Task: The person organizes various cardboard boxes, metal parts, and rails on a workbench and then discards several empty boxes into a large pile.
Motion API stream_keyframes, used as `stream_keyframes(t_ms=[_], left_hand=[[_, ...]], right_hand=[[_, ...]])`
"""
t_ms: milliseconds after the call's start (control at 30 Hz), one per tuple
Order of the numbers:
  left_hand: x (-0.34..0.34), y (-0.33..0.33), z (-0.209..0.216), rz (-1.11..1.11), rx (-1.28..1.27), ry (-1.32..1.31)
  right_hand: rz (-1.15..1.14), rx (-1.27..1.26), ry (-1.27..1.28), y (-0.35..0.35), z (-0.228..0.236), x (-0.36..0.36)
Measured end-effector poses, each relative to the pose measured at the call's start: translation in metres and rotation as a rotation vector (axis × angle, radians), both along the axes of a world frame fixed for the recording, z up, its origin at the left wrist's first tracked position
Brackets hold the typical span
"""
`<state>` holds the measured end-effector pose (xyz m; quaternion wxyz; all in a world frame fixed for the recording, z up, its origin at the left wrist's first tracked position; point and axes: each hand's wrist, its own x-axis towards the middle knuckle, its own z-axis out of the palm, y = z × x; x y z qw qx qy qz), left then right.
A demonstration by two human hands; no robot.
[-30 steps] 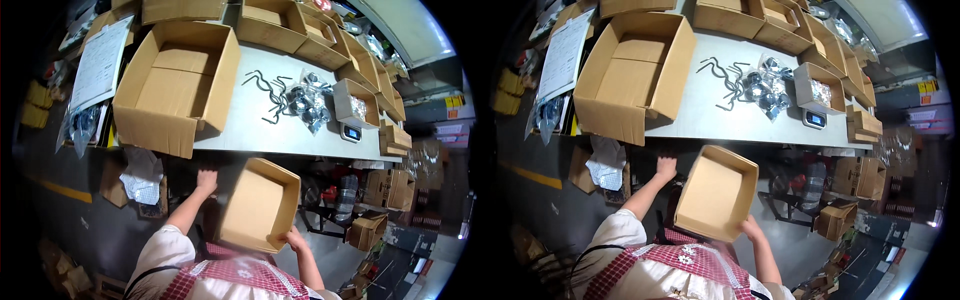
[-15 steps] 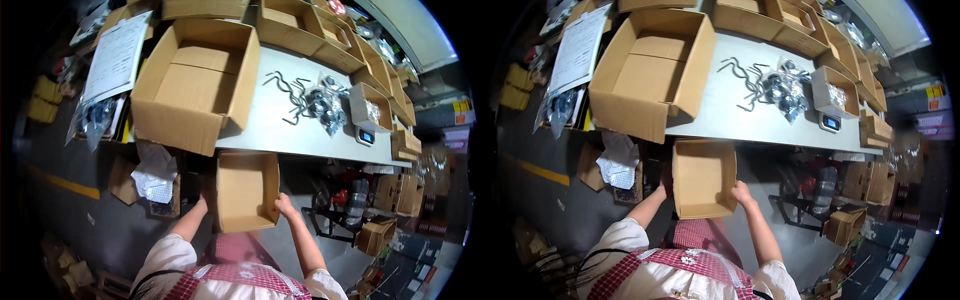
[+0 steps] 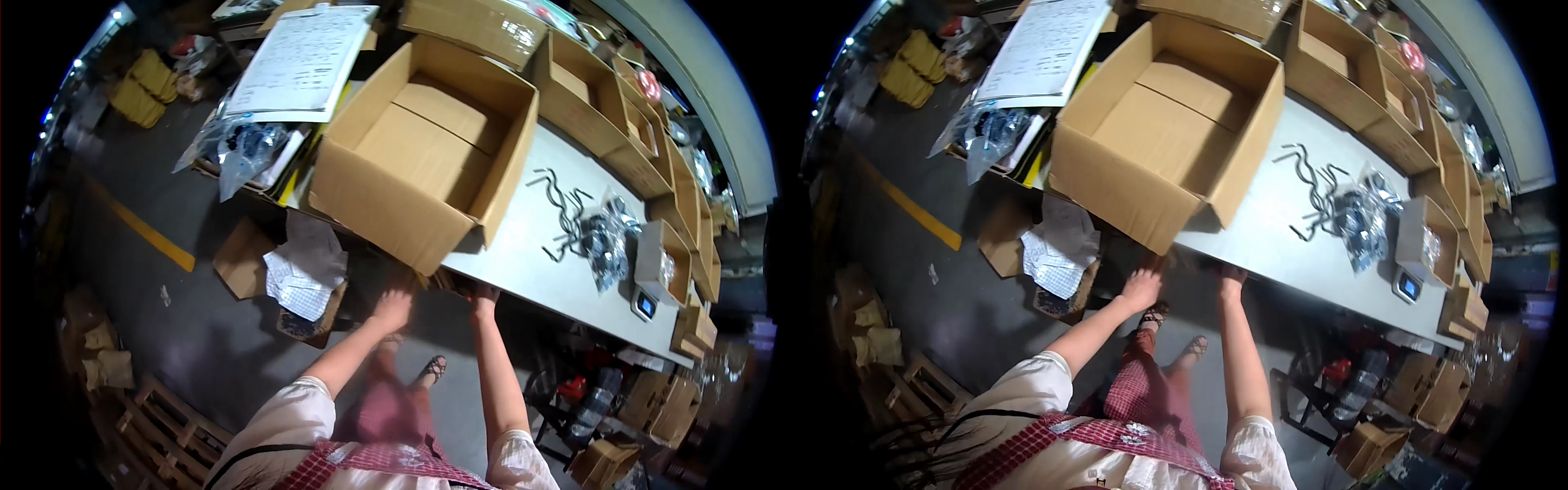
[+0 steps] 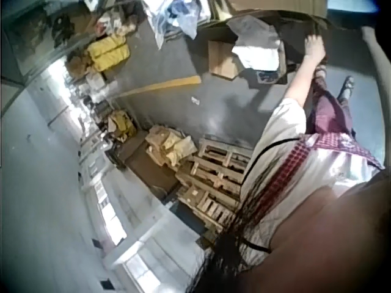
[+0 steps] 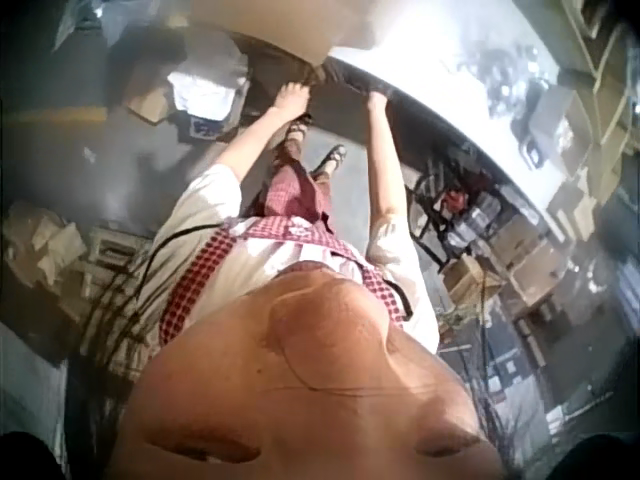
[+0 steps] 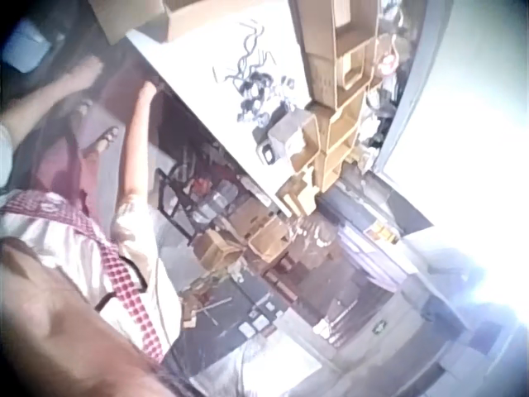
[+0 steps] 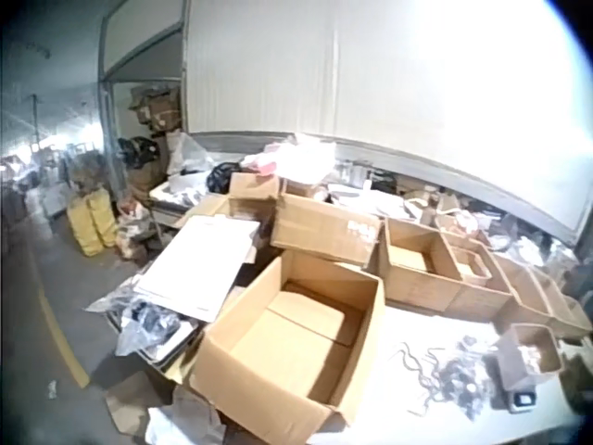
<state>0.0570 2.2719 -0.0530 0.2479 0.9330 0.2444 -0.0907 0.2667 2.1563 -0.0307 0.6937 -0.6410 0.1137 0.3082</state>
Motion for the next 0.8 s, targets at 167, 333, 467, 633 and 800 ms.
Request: stream_keyframes(t_ms=[167, 333, 467, 633, 800], left_hand=[[-0.021, -0.007, 0.033, 0.211, -0.355, 0.011], [-0.043, 0.006, 0.08, 0.454, -0.645, -0.48], [-0.026, 0.041, 0.096, 0.731, -0.327, -0.493], [0.011, 0.052, 0.082, 0.832, -0.405, -0.255], [0.014, 0.014, 0.07, 0.659, -0.718, -0.265]], right_hand=[[0.424, -0.044, -0.163, 0.031, -0.012, -0.017], [1.058, -0.294, -0.429, -0.013, 0.082, -0.065], [0.726, -0.102, -0.88, -0.002, 0.238, -0.043], [0.707, -0.365, -1.336, 0.081, 0.335, -0.004], [0.722, -0.297, -1.399, 0.092, 0.291, -0.001]])
